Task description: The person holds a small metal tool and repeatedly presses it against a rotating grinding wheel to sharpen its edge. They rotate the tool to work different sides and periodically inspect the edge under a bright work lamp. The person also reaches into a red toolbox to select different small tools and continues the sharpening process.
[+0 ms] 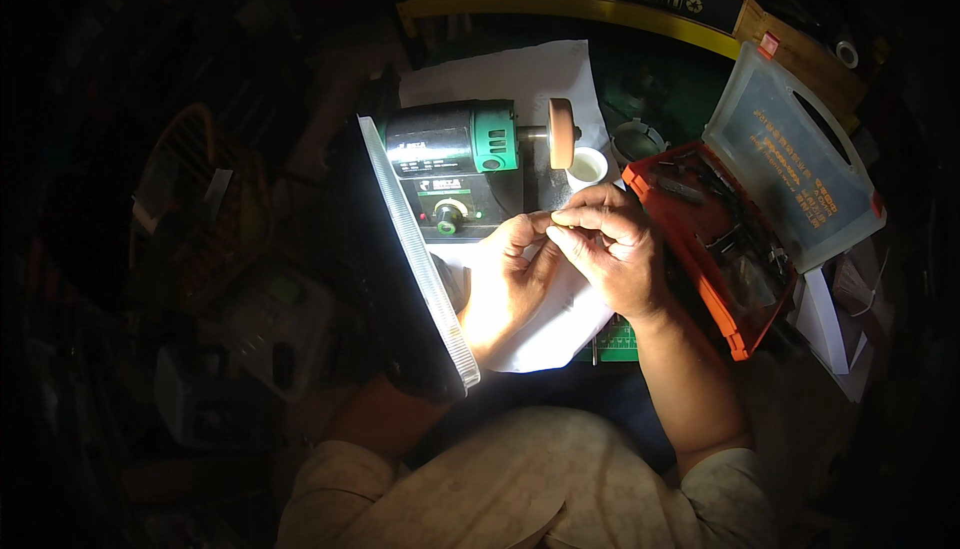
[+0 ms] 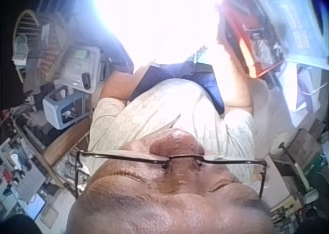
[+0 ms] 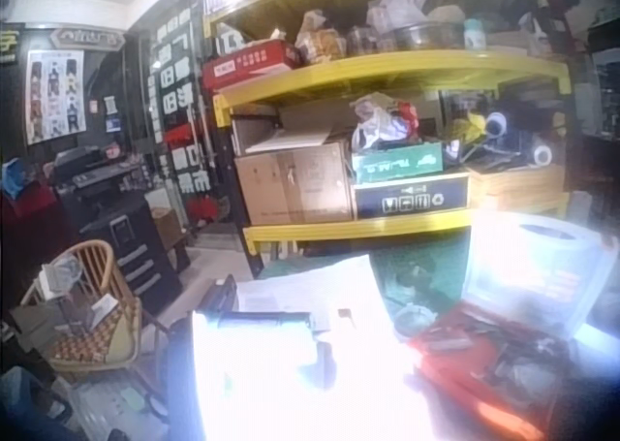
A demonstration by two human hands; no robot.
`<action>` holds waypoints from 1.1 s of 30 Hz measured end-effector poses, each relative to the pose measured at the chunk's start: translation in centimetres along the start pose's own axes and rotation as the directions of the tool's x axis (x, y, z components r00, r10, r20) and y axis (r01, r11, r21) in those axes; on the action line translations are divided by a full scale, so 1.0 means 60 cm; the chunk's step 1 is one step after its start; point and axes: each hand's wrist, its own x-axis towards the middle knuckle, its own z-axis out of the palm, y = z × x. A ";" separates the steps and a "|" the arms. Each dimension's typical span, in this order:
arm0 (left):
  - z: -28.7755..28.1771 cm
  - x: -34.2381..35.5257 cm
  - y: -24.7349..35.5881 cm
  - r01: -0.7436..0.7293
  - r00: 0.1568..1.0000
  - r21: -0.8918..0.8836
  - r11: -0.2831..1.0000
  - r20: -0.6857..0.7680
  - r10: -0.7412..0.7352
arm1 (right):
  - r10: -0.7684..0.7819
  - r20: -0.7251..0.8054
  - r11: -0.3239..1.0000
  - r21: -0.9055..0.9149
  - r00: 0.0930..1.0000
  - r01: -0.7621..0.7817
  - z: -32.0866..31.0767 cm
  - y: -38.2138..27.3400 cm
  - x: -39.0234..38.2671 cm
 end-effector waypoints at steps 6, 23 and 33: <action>0.001 0.001 0.002 0.005 1.000 -0.015 1.000 -0.011 -0.005 | -0.026 0.021 0.999 -0.041 0.999 0.027 -0.001 -0.002 0.001; -0.001 -0.003 0.008 0.125 0.992 -0.080 0.989 -0.026 -0.127 | -0.181 -0.025 0.963 -0.206 0.983 0.172 -0.010 0.000 0.005; 0.000 0.000 0.008 0.072 0.995 -0.054 0.996 -0.071 -0.075 | -0.148 -0.007 0.975 -0.170 0.989 0.145 -0.012 0.006 0.000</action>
